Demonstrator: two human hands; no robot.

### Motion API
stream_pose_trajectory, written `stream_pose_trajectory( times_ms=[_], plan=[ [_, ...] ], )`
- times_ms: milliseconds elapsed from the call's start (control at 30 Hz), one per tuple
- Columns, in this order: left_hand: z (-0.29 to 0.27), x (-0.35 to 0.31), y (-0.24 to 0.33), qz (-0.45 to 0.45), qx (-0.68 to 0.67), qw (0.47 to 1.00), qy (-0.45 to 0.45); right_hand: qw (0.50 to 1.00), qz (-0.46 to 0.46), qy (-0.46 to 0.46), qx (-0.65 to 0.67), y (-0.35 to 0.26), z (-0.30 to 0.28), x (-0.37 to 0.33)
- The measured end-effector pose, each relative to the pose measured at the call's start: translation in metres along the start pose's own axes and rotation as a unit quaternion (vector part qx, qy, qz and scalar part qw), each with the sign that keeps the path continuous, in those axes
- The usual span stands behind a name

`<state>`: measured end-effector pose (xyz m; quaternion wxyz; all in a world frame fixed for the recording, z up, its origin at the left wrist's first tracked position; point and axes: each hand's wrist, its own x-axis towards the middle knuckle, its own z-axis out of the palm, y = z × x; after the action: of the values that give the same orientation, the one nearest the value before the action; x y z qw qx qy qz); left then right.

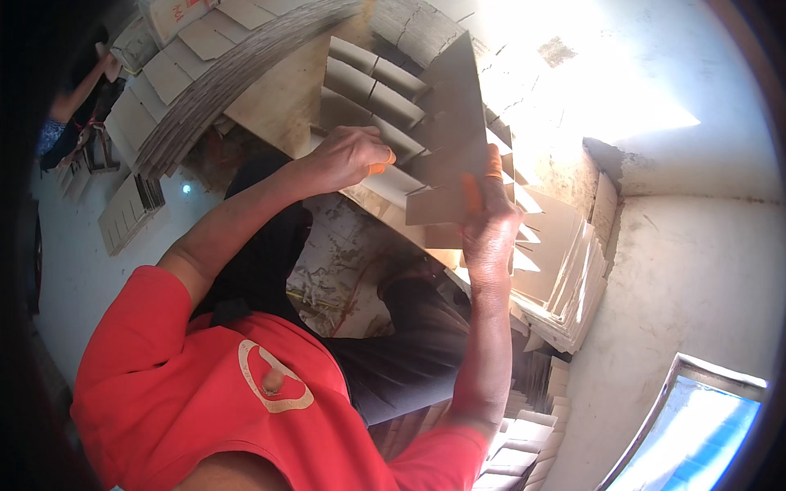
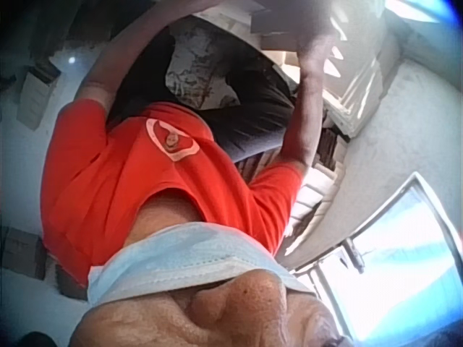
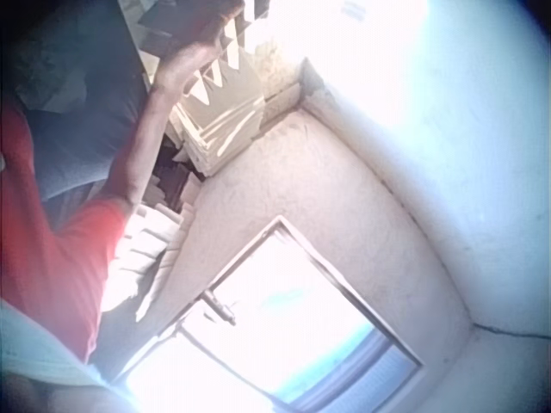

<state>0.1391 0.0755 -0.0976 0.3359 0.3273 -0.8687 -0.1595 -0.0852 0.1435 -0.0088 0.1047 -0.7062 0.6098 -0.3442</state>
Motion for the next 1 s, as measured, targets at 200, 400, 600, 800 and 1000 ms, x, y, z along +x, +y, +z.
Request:
stream_pose_trajectory(
  times_ms=[200, 400, 600, 800, 1000],
  plan=[
    [-0.006, 0.002, 0.001, -0.023, -0.028, 0.999, -0.012, 0.997, -0.022, -0.074, 0.018, -0.003, 0.022, 0.002],
    [0.0, 0.009, -0.001, -0.029, -0.003, 0.999, -0.024, 0.982, 0.002, -0.182, 0.055, -0.006, 0.009, 0.022],
    [0.0, 0.008, -0.016, 0.043, -0.017, 0.999, -0.002, 0.927, -0.074, -0.347, -0.121, 0.016, 0.043, 0.016],
    [-0.006, 0.011, 0.005, -0.068, -0.057, 0.994, -0.062, 0.968, 0.005, -0.231, -0.101, -0.001, 0.017, -0.019],
    [-0.008, 0.002, 0.002, -0.045, -0.009, 0.999, -0.027, 0.937, 0.036, 0.163, -0.307, 0.096, -0.05, -0.039]
  ],
)
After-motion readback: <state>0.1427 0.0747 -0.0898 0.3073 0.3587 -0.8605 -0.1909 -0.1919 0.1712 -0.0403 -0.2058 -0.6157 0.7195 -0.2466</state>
